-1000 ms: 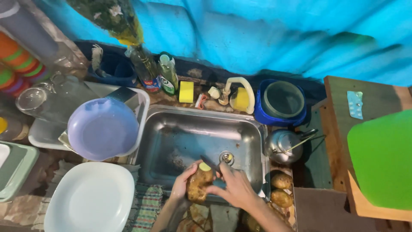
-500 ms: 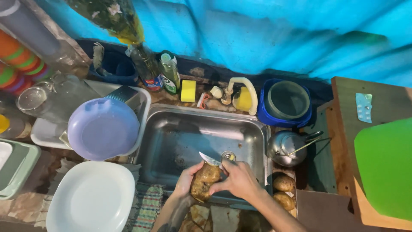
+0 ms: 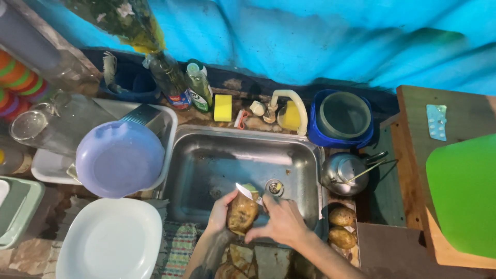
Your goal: Peeling potatoes with a knife over a kitchen sink.
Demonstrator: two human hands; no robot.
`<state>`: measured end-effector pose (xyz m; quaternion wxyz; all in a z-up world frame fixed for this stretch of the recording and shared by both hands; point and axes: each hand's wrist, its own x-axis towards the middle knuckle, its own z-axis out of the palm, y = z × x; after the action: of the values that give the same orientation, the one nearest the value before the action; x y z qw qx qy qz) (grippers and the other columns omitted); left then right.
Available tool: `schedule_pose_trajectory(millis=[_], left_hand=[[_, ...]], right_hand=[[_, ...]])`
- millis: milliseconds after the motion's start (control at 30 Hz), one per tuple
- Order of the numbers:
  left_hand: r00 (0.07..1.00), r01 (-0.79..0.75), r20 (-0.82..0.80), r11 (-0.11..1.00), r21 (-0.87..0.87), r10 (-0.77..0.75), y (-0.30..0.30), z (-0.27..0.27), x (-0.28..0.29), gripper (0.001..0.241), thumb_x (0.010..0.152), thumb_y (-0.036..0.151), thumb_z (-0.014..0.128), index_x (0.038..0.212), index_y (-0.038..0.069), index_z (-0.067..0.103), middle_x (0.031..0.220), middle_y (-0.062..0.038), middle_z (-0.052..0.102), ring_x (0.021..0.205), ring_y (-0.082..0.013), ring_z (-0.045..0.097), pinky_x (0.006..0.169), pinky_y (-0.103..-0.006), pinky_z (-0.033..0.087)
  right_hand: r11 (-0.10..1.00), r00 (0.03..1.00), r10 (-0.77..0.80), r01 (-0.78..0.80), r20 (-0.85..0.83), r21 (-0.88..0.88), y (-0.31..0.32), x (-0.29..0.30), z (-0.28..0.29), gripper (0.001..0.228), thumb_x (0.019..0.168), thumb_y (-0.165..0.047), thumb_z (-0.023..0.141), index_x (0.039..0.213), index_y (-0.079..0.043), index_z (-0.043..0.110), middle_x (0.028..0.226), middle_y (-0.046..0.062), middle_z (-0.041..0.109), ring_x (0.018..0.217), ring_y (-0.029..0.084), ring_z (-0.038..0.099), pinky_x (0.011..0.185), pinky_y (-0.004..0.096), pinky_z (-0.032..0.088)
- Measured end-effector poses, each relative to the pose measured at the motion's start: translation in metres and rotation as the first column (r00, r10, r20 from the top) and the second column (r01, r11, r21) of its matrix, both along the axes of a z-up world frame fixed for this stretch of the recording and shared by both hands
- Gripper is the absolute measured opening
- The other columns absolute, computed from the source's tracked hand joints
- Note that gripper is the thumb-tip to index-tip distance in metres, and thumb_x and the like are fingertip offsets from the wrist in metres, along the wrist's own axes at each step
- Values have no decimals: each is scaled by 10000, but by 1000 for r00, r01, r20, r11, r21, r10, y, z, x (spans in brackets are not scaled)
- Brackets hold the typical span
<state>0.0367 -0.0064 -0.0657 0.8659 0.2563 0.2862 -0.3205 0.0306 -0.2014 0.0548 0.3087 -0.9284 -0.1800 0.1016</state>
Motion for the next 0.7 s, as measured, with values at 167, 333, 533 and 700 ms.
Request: schedule_pose_trajectory(millis=[167, 333, 533, 700], left_hand=[[999, -32, 16, 999, -33, 33, 3, -20, -1, 402, 1004, 357, 546, 1170, 30, 712, 1023, -104, 764, 857, -238, 740, 776, -394, 603], [996, -90, -13, 994, -64, 90, -5, 11, -4, 381, 1015, 351, 528, 1150, 40, 701, 1001, -102, 758, 830, -246, 734, 755, -406, 598], [996, -92, -20, 994, -52, 91, -9, 15, -7, 405, 997, 376, 494, 1149, 52, 685, 971, -138, 748, 792, -300, 723, 713, -458, 605], [986, -146, -99, 986, -79, 138, -11, 25, -9, 381, 968, 372, 464, 1123, 86, 664, 971, -139, 747, 817, -325, 727, 739, -506, 602]], right_hand=[[1000, 999, -31, 31, -36, 1, 4, 4, 2, 1190, 353, -764, 916, 1062, 100, 509, 715, 197, 669, 673, 431, 705, 625, 457, 564], [999, 993, -40, 37, -115, -25, 3, 2, 0, 1071, 361, -793, 886, 953, 42, 571, 711, 171, 679, 670, 400, 711, 638, 447, 568], [998, 997, -37, 33, -65, -62, 0, -9, -13, 968, 461, -825, 834, 874, 21, 608, 663, 150, 669, 654, 378, 713, 632, 450, 566], [994, 992, -20, 7, -121, -113, -1, -22, -27, 887, 613, -848, 754, 911, -19, 645, 639, 169, 667, 671, 389, 716, 650, 478, 558]])
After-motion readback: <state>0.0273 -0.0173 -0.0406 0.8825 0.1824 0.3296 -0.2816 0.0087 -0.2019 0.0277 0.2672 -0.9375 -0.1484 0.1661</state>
